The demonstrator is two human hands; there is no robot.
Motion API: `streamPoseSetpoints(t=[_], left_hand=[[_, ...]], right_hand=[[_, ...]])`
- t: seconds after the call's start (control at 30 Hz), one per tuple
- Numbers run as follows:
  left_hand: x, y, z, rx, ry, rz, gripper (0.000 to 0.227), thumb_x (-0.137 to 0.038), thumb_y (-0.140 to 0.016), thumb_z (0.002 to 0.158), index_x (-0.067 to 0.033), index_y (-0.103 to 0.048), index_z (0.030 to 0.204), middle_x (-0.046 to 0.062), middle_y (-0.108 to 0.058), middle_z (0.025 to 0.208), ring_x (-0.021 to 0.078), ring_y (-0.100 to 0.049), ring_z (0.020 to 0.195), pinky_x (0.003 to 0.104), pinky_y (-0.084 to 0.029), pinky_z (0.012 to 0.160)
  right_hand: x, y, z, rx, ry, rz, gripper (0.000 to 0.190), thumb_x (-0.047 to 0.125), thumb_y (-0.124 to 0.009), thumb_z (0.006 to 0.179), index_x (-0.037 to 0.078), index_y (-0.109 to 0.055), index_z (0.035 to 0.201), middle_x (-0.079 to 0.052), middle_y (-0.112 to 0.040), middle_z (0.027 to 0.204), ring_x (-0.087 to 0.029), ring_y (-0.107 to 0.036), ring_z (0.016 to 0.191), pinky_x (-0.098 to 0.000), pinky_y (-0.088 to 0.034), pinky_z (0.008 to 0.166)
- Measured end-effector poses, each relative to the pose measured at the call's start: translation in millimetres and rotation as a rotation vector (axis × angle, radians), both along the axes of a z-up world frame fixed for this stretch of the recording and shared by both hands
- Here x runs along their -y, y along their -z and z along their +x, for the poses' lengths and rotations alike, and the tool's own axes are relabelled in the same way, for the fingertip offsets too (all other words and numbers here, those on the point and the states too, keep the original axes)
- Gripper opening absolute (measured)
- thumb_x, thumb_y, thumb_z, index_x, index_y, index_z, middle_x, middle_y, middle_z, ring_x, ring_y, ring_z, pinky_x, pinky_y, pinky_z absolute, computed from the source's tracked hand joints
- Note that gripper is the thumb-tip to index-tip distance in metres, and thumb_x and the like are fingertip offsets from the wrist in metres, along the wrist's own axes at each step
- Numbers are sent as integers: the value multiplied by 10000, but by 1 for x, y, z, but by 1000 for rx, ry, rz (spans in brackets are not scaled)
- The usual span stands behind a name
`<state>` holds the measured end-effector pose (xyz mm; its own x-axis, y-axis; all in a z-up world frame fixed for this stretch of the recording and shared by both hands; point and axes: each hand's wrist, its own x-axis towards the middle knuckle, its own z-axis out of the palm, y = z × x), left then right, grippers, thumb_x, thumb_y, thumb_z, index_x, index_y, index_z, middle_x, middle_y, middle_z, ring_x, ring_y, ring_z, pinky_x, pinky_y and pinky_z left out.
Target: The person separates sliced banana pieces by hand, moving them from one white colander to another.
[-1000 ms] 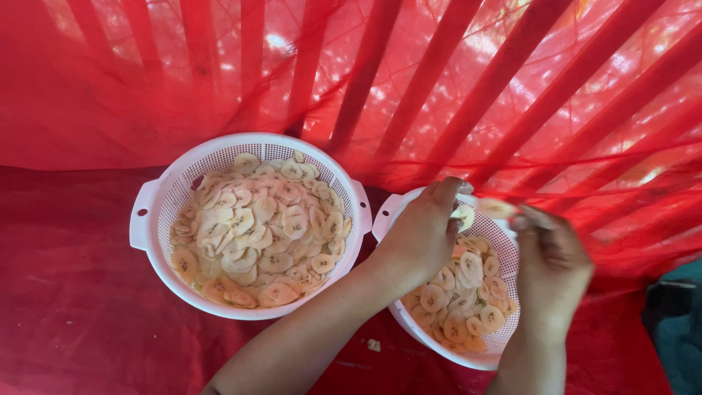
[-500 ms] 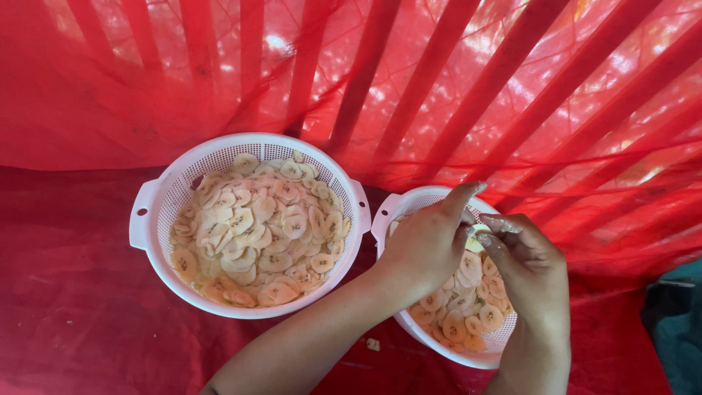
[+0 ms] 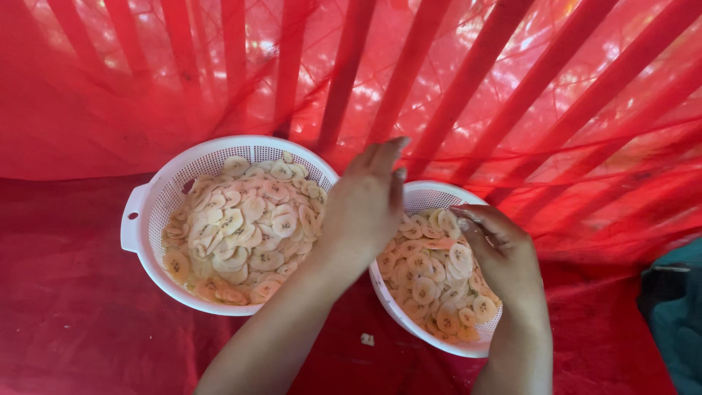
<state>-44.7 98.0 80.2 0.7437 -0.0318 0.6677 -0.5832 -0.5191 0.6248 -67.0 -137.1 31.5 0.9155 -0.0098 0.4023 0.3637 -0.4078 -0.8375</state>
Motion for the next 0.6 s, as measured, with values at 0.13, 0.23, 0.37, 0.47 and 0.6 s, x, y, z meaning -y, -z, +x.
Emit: streamPoseSetpoints(t=[0.13, 0.23, 0.37, 0.47, 0.6], left_hand=[[-16, -6, 3, -23, -103, 135, 380, -130, -620, 947, -16, -587, 1308, 171, -674, 1145, 353, -664, 1059, 481, -557, 844], [-35, -7, 4, -31, -125, 278, 393, -153, -631, 942, -3, -588, 1302, 180, -673, 1141, 343, -665, 1057, 470, -560, 850], [-84, -3, 18, -43, -191, 506, 418, -205, -641, 951, 19, -594, 1301, 191, -678, 1127, 330, -667, 1047, 460, -562, 844], [-126, 13, 32, -116, -285, 728, 454, -342, -615, 958, 22, -605, 1230, 198, -662, 1178, 348, -655, 1098, 490, -559, 867], [-170, 43, 36, -296, -322, 830, 477, -422, -564, 985, -19, -604, 1235, 176, -654, 1192, 360, -629, 1156, 534, -524, 944]], right_hand=[[-5, -4, -6, -57, 33, 75, 226, 32, -631, 999, 22, -730, 1202, -73, -773, 1119, -120, -700, 1053, -265, -562, 926], [-5, -4, -5, -72, 46, 91, 237, 33, -628, 990, 22, -720, 1208, -69, -770, 1122, -124, -704, 1062, -270, -566, 934], [-2, -2, 0, -60, 10, 96, 239, 27, -626, 988, 10, -705, 1213, -73, -763, 1129, -133, -701, 1075, -277, -564, 939], [1, 1, 0, -66, 5, 75, 243, 26, -627, 985, 7, -700, 1216, -78, -762, 1129, -140, -704, 1086, -282, -562, 944], [0, 2, 1, -66, -2, 55, 235, 25, -640, 985, 4, -705, 1210, -84, -765, 1127, -149, -709, 1081, -292, -564, 945]])
